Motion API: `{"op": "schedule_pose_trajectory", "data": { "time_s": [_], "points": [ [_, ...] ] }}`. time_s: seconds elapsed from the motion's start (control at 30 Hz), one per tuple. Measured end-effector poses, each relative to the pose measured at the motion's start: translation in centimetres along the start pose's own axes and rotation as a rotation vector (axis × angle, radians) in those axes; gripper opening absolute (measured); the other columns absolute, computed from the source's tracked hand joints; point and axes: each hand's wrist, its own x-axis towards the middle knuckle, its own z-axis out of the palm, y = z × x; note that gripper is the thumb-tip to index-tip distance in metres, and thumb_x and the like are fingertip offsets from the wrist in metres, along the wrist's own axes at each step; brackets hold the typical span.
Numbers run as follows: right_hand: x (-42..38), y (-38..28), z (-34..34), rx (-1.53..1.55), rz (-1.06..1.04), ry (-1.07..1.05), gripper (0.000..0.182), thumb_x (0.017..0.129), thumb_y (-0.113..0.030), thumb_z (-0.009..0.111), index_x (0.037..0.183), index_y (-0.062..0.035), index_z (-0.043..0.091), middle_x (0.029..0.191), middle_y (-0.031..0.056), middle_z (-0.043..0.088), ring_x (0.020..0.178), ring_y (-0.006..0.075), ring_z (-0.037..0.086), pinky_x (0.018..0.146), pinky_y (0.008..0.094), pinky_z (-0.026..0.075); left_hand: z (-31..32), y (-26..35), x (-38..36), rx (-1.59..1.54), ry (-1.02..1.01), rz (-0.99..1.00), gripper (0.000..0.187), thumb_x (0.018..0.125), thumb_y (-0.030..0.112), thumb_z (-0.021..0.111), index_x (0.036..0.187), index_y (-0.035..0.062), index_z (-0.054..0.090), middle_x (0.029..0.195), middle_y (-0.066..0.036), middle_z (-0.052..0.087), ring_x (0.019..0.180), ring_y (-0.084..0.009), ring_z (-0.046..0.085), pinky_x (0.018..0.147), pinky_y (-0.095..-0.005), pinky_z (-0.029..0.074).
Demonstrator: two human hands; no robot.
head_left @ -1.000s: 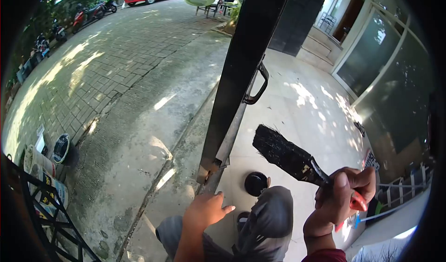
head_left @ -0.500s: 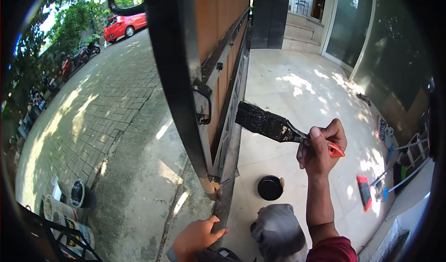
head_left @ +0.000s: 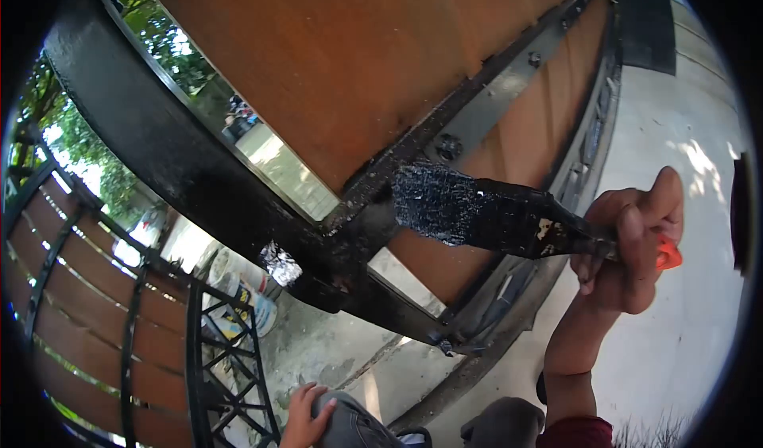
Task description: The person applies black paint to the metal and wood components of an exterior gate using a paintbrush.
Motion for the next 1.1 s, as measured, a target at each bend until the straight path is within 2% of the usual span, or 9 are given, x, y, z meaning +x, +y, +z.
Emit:
{"op": "schedule_pose_trajectory", "data": {
  "time_s": [0.07,0.2,0.33,0.43,0.53,0.73,0.77,0.93,1.1],
  "points": [
    [1.2,1.1,0.4,0.078,0.018,-0.047,0.041,0.086,-0.005,0.048,0.122,0.0118,0.041,0.054,0.0123,0.046,0.032,0.0111,0.036,0.028,0.0211,0.032,1.4,2.7,-2.9,-0.033,0.063,-0.245,0.076,0.084,0.035,0.07,0.141,-0.0024,0.035,0.146,-0.023,0.035,0.138,-0.0366,0.03,0.11,-0.0407,0.03],
    [-0.4,3.4,2.7,0.284,0.088,0.185,0.03,0.069,-0.002,0.071,0.077,-0.0061,0.043,0.055,0.0086,0.053,0.048,0.012,0.049,0.042,0.0234,0.04,3.6,6.4,-3.7,0.042,0.383,-0.245,0.075,0.081,0.03,0.071,0.14,-0.0013,0.037,0.142,-0.024,0.04,0.132,-0.0399,0.037,0.109,-0.0428,0.03],
    [-0.4,4.3,3.4,0.279,0.224,0.146,0.03,0.066,-0.002,0.074,0.072,-0.0083,0.045,0.057,0.0049,0.055,0.049,0.0105,0.047,0.047,0.0242,0.037,3.6,6.6,-3.5,0.053,0.39,-0.365,0.072,0.08,0.03,0.07,0.139,0.0003,0.039,0.14,-0.025,0.041,0.13,-0.0405,0.039,0.107,-0.0438,0.032],
    [-0.1,5.2,2.3,0.221,0.029,-0.17,0.029,0.067,0.002,0.072,0.067,-0.0079,0.044,0.054,0.0046,0.052,0.042,0.0085,0.044,0.043,0.0223,0.034,4.0,6.4,-3.5,0.034,0.376,-0.353,0.07,0.082,0.032,0.069,0.138,0.0012,0.04,0.139,-0.025,0.042,0.129,-0.0415,0.04,0.106,-0.0442,0.033],
    [-0.7,4.3,2.3,0.321,0.2,-0.002,0.028,0.068,0.006,0.07,0.067,-0.0078,0.044,0.05,0.0047,0.051,0.041,0.008,0.045,0.04,0.0217,0.032,3.8,7.1,-3.8,0.025,0.367,-0.325,0.069,0.084,0.034,0.067,0.139,0.0019,0.04,0.139,-0.026,0.041,0.129,-0.0423,0.039,0.107,-0.0451,0.033],
    [-1.4,4.7,1.8,0.273,0.03,-0.129,0.031,0.071,0.009,0.067,0.066,-0.0081,0.041,0.046,0.0013,0.047,0.037,0.0047,0.042,0.037,0.0204,0.026,3.4,7.1,-5.8,0.043,0.454,-0.238,0.067,0.086,0.033,0.064,0.14,0.0031,0.04,0.139,-0.026,0.041,0.128,-0.0432,0.04,0.107,-0.0466,0.031],
    [-1.3,3.9,2.7,0.331,0.159,0.042,0.03,0.072,0.01,0.066,0.066,-0.0074,0.042,0.044,0.0008,0.045,0.036,0.0034,0.04,0.036,0.0203,0.022,3.5,6.5,-6.0,0.074,0.465,-0.226,0.067,0.085,0.033,0.065,0.14,0.0031,0.039,0.139,-0.025,0.042,0.128,-0.0426,0.04,0.106,-0.0458,0.032],
    [0.0,4.7,1.9,0.283,0.042,-0.294,0.027,0.076,0.006,0.065,0.064,-0.0069,0.043,0.047,0.0002,0.05,0.037,0.0024,0.045,0.033,0.0193,0.03,3.2,7.3,-6.9,-0.015,0.434,-0.305,0.067,0.085,0.028,0.067,0.139,0.0021,0.038,0.138,-0.023,0.042,0.128,-0.0405,0.04,0.105,-0.0446,0.033],
    [0.7,3.9,2.5,0.402,0.274,-0.119,0.03,0.079,0.003,0.066,0.062,-0.0079,0.044,0.049,-0.0008,0.048,0.037,0.0022,0.046,0.032,0.0188,0.031,2.8,8.7,-6.9,0.025,0.424,-0.3,0.064,0.086,0.024,0.066,0.139,0.0009,0.038,0.136,-0.025,0.042,0.126,-0.0428,0.04,0.104,-0.045,0.034]
  ]
}}
